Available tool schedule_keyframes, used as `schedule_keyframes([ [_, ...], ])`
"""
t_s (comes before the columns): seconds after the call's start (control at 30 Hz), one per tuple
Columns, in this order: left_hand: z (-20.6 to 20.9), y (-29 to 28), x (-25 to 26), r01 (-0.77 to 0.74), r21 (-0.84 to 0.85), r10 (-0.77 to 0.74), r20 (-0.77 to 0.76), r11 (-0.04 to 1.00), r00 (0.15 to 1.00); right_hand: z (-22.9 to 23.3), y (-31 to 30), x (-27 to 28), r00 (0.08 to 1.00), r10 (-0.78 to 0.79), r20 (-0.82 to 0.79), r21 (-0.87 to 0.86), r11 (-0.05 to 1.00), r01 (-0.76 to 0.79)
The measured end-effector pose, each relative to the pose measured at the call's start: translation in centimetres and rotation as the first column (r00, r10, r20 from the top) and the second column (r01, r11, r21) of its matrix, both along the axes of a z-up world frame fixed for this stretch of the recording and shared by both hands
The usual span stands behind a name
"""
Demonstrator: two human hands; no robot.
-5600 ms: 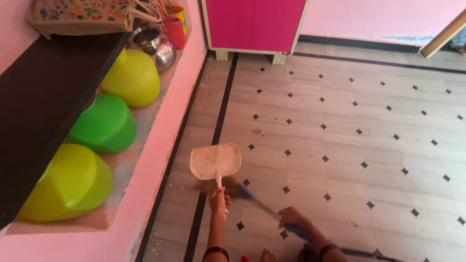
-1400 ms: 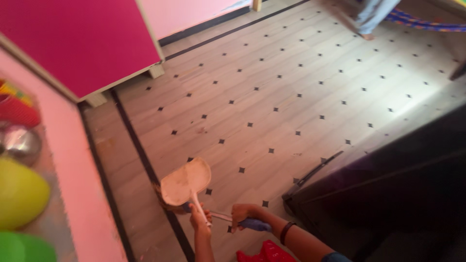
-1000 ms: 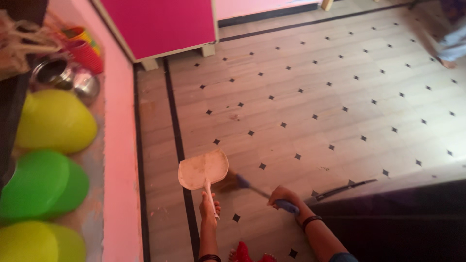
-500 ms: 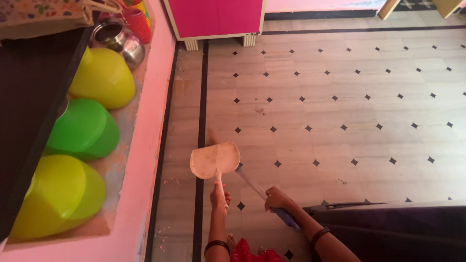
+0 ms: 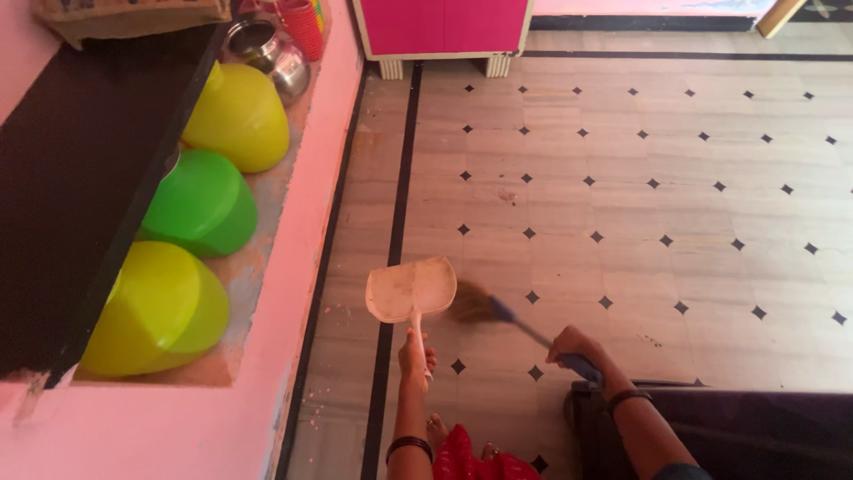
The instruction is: The person sweeps the floor using a broom and a handheld dustpan, moving from a storage corner into a hallway.
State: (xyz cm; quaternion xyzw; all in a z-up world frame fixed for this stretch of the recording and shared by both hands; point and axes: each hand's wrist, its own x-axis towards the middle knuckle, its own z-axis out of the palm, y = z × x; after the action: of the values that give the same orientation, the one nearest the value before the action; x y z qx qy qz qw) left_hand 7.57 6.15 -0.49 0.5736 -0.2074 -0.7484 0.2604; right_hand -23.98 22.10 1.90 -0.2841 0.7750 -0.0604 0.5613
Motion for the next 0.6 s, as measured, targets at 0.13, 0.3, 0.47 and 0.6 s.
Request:
schedule_keyframes([
  [0.13, -0.1, -0.7, 1.3, -0.013, -0.017, 0.014, 0.059, 1.0, 0.998, 0.1, -3.5, 1.1, 0.973, -0.085, -0.213, -0.085, 0.994, 0.068],
  [0.3, 0.2, -2.8, 1.9, -0.05, -0.016, 0.051, 0.06, 0.999, 0.997, -1.9, -6.2, 8.3, 0.955, -0.009, -0.298, -0.328, 0.94, -0.094],
  [0.47, 0.9, -5.0, 1.5, -0.093, 0.006, 0.092, 0.05, 0.996, 0.994, -2.9, -7.6, 12.8, 0.976, 0.003, 0.216, -0.324, 0.944, 0.069],
  [0.6, 1.2, -7.2, 1.9, -0.109, 0.067, 0.107, 0.042, 0.992, 0.993, -2.8, -10.8, 14.0, 0.93, 0.022, 0.368, -0.188, 0.981, 0.051],
])
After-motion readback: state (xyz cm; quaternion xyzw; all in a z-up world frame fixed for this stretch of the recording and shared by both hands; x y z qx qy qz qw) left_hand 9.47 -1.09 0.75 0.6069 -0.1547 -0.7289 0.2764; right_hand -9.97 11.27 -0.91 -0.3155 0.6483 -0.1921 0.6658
